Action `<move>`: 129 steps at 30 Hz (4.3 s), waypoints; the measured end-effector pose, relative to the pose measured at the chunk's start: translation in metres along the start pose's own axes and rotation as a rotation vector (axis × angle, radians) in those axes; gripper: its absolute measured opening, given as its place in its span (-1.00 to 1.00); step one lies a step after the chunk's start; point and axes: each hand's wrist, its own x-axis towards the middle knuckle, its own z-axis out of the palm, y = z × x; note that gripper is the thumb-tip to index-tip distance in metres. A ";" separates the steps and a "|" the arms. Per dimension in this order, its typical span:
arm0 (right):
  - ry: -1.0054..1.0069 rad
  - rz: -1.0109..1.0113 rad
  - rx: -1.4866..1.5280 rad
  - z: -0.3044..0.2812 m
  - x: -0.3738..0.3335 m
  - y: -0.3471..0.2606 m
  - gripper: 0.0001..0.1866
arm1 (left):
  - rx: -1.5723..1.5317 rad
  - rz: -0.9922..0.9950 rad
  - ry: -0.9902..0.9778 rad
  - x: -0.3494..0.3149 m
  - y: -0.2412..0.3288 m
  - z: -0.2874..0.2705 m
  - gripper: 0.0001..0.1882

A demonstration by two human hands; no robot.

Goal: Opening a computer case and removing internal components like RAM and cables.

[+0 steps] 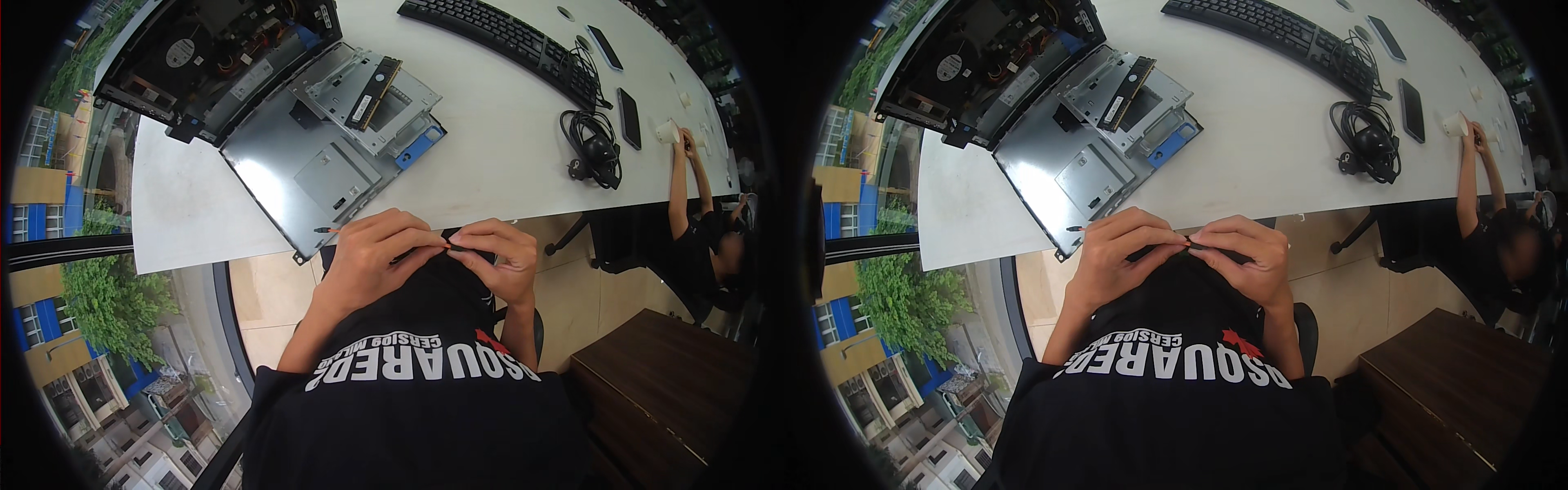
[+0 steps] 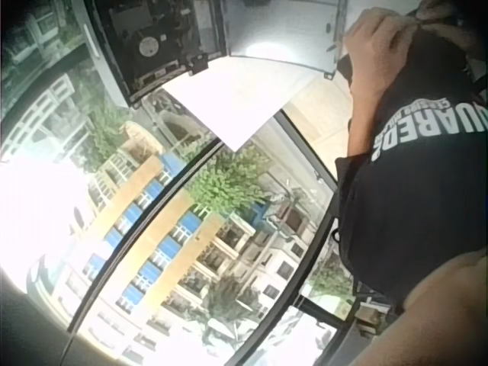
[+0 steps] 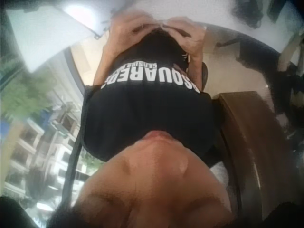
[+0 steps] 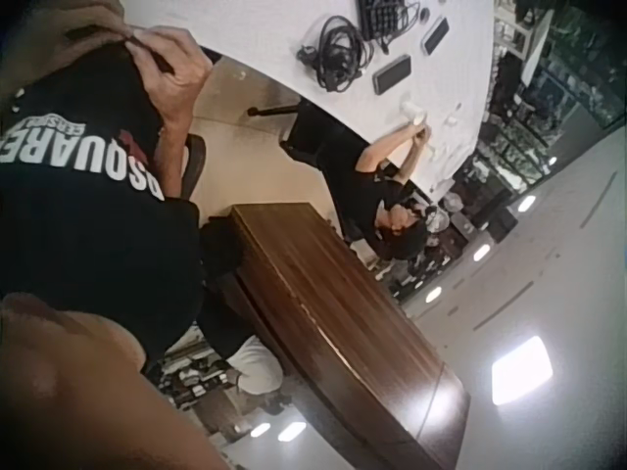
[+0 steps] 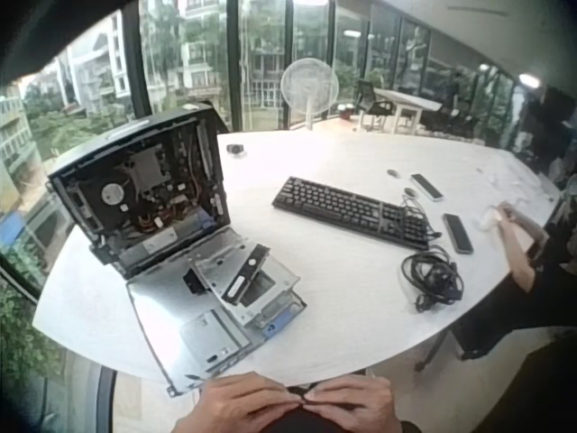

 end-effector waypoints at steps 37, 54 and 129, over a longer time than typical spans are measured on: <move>-0.100 0.111 0.151 -0.003 0.003 0.010 -0.77 | 0.050 -0.059 -0.090 0.003 0.000 -0.001 -0.80; -0.102 0.065 0.155 -0.017 0.007 0.013 -0.79 | 0.063 -0.061 -0.051 0.004 0.002 0.008 -0.79; -0.070 0.020 0.322 0.006 0.004 0.013 -0.81 | 0.073 0.030 -0.011 0.001 0.001 -0.006 -0.78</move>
